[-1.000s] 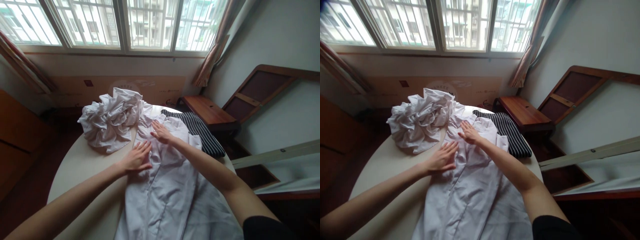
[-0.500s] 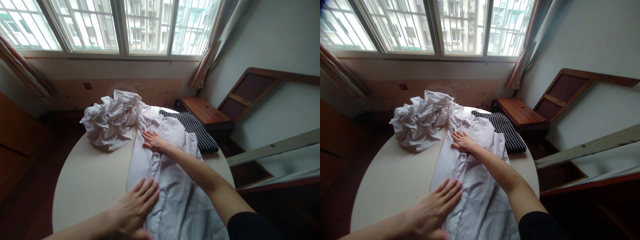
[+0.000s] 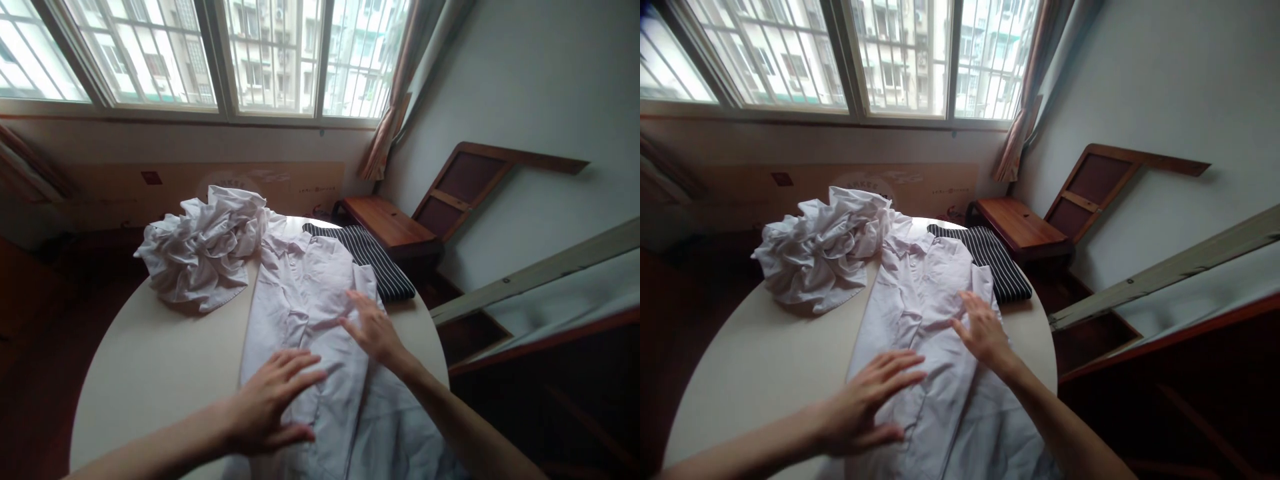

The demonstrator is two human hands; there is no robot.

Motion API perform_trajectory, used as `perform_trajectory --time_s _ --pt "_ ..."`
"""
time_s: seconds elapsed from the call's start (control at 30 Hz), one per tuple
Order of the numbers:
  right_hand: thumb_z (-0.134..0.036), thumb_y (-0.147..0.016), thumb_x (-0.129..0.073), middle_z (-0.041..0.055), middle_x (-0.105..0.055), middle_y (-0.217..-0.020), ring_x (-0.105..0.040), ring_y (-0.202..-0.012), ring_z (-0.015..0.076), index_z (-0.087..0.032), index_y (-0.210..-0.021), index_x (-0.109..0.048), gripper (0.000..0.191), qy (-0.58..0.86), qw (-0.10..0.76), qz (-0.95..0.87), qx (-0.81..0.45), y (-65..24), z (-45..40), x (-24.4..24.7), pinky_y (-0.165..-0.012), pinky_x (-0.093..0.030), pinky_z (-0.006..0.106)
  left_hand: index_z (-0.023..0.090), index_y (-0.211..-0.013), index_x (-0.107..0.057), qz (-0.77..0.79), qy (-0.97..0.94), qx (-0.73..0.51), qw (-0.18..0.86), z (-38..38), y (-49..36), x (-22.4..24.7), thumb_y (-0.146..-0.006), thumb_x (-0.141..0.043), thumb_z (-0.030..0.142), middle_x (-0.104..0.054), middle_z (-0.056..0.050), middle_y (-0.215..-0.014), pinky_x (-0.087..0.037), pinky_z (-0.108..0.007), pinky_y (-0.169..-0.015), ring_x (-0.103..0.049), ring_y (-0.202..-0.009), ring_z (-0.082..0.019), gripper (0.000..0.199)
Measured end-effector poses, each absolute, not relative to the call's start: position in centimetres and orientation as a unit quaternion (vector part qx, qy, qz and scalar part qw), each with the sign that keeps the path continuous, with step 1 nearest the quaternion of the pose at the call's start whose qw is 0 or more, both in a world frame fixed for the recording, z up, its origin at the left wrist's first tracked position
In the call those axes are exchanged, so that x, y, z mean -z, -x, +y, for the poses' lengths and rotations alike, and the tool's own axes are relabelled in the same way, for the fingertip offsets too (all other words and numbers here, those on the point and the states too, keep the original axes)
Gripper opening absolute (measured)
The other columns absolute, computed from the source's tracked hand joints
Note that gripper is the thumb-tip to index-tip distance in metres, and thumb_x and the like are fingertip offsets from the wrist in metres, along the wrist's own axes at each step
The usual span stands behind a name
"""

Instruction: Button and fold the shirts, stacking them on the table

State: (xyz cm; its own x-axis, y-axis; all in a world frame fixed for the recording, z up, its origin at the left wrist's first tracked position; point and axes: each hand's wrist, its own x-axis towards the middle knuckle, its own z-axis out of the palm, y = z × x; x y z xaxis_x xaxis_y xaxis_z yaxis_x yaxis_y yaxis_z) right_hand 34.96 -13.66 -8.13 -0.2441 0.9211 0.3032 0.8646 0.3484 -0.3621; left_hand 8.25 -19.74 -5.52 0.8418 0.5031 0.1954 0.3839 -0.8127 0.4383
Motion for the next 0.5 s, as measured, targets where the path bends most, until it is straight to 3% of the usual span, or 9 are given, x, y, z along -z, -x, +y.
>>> perform_trajectory --time_s 0.17,0.3,0.4,0.5 --pt "-0.047 -0.085 -0.05 0.0146 -0.055 -0.127 -0.054 -0.117 0.0277 -0.016 -0.133 -0.043 0.057 0.713 0.219 -0.663 -0.073 -41.5 -22.4 9.5 -0.095 -0.047 0.043 0.026 -0.137 -0.042 0.348 -0.902 -0.177 0.185 -7.8 -17.3 4.4 -0.088 -0.041 0.058 -0.059 -0.01 -0.112 -0.044 -0.037 -0.089 -0.057 -0.101 -0.025 0.059" --pt "-0.049 -0.083 -0.052 0.0121 -0.057 -0.127 -0.059 -0.113 0.0257 -0.019 -0.133 -0.045 0.059 0.738 0.22 -0.628 -0.113 -42.3 -26.3 10.3 -0.089 -0.052 0.036 0.026 -0.134 -0.046 0.422 -0.877 -0.136 0.186 0.7 -24.5 4.6 -0.085 -0.036 0.067 -0.062 -0.011 -0.111 -0.044 -0.034 -0.084 -0.06 -0.1 -0.027 0.064" --pt "-0.048 -0.079 -0.056 0.0094 -0.06 -0.127 -0.063 -0.107 0.0265 -0.024 -0.132 -0.048 0.059 0.744 0.203 -0.619 -0.15 -42.8 -28.3 10.6 -0.083 -0.055 0.035 0.02 -0.11 -0.063 0.471 -0.855 -0.066 0.208 4.1 -27.1 5.0 -0.083 -0.034 0.071 -0.067 -0.012 -0.1 -0.045 -0.034 -0.079 -0.062 -0.096 -0.029 0.065" --pt "-0.044 -0.072 -0.062 0.0063 -0.068 -0.113 -0.068 -0.093 0.0282 -0.028 -0.125 -0.057 0.056 0.743 0.185 -0.611 -0.202 -44.1 -29.7 10.2 -0.073 -0.058 0.034 0.016 -0.09 -0.066 0.506 -0.834 -0.054 0.214 5.2 -27.7 5.5 -0.081 -0.041 0.069 -0.067 -0.014 -0.096 -0.045 -0.033 -0.078 -0.062 -0.094 -0.028 0.059"
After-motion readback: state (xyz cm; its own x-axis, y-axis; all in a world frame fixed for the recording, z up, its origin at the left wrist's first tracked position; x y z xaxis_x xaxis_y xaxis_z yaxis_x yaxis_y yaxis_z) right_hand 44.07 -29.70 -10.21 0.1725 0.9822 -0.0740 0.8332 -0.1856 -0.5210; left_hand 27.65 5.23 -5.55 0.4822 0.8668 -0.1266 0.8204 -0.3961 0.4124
